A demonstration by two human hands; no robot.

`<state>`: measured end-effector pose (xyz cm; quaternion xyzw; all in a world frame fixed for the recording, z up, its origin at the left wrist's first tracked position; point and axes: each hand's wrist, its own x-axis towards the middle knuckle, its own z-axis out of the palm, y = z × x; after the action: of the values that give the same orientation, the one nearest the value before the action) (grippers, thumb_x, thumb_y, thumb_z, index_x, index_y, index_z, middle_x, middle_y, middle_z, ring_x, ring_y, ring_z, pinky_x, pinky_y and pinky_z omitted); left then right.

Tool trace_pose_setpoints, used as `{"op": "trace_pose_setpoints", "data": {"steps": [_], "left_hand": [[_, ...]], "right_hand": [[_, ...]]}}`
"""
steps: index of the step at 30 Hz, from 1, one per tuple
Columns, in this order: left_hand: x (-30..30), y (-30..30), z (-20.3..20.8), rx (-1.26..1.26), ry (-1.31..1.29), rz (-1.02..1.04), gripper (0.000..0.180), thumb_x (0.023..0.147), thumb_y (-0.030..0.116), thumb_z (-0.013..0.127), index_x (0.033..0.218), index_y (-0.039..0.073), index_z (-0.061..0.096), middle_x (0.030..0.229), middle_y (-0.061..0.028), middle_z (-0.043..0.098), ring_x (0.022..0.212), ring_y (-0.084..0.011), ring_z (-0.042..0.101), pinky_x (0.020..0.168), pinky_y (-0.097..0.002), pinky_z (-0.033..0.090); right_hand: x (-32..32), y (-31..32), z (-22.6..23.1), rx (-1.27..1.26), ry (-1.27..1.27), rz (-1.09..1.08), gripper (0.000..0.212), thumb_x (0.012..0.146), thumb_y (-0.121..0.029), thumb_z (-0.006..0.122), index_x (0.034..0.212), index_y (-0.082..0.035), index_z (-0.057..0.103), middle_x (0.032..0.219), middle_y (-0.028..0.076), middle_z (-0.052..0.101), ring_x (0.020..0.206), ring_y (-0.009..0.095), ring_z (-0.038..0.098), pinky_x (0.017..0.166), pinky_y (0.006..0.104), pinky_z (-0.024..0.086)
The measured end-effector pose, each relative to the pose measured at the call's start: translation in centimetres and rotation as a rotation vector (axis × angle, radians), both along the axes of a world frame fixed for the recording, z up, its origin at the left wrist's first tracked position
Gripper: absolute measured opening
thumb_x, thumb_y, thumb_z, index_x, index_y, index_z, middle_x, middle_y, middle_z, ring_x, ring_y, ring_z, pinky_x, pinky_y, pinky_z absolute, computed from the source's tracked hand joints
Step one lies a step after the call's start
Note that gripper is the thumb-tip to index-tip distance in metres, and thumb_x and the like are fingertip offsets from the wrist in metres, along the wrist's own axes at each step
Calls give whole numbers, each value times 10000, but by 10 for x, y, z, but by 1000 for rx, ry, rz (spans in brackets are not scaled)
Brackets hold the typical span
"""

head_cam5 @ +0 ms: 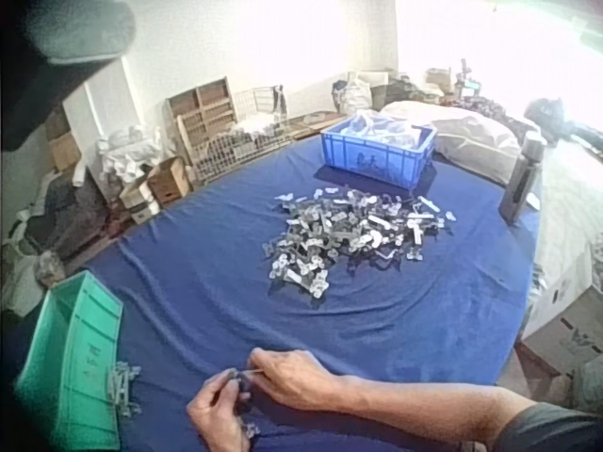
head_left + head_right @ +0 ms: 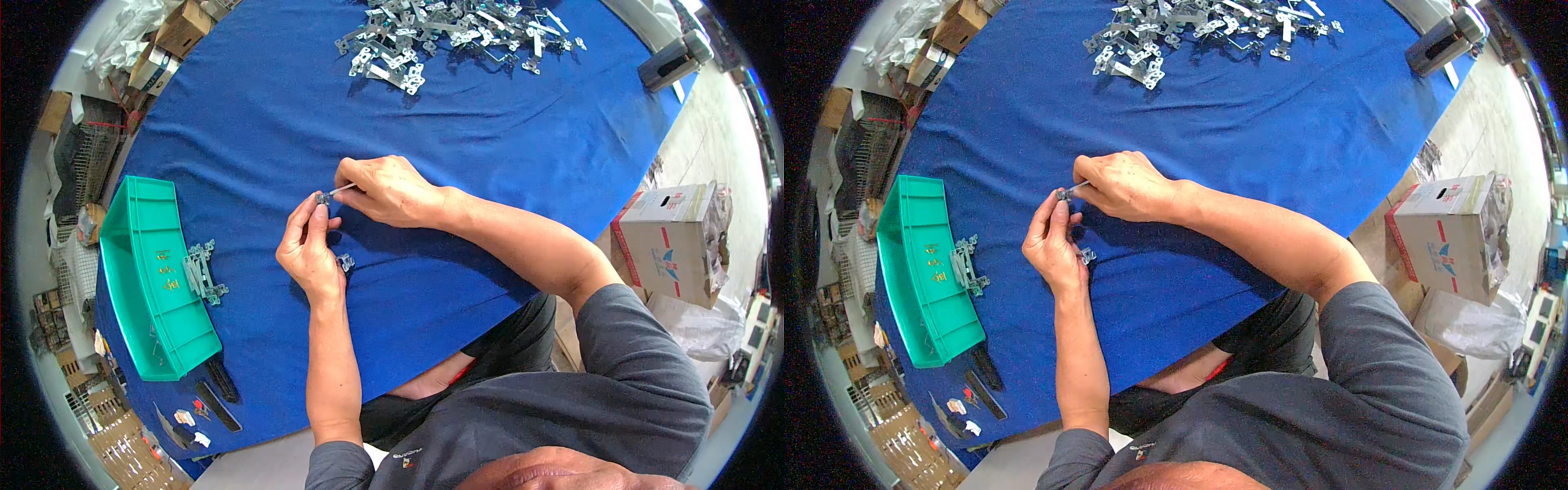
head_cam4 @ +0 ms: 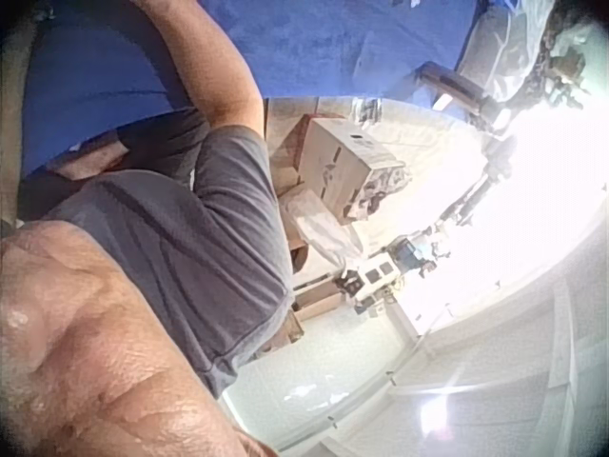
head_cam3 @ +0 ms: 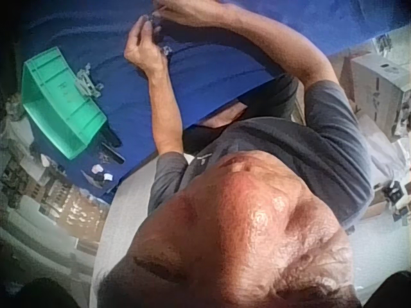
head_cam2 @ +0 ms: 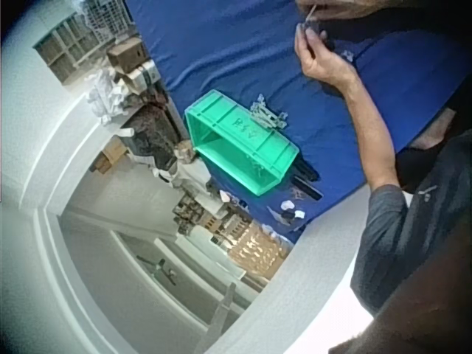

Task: Manually assemble small metal components and brackets at a work station.

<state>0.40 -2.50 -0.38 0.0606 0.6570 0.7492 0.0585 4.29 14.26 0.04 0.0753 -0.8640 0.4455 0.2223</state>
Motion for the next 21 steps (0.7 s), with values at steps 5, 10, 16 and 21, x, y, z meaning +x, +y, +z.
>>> {"op": "trace_pose_setpoints", "data": {"steps": [5,10,16,21], "left_hand": [[1,2,1,-33,43,-8,207,913,-39,644,1113,-60,691,1035,-136,714,842,-144,689,673,-247,602],[0,0,0,-40,39,-19,212,912,-39,644,1118,-50,693,1047,-123,712,856,-147,688,680,-251,605],[3,3,3,-31,66,-65,232,904,-67,620,1123,-45,696,1083,-120,701,890,-145,680,696,-250,604],[2,-3,3,-55,65,-53,252,907,-87,570,1116,-41,703,1087,-126,699,842,-129,669,654,-226,573]], "right_hand": [[-2,2,-2,117,-84,-11,294,945,-282,610,813,-25,554,730,185,641,732,407,649,612,508,492],[-3,1,-3,32,-38,-8,299,951,-277,618,798,-30,548,697,175,618,684,392,635,584,486,477],[-3,1,-7,174,-88,-47,283,954,-268,626,815,-32,558,688,163,609,665,372,633,570,463,466],[-2,0,-2,84,-95,-12,316,960,-307,602,796,-39,565,709,171,644,702,393,655,589,507,492]]}}
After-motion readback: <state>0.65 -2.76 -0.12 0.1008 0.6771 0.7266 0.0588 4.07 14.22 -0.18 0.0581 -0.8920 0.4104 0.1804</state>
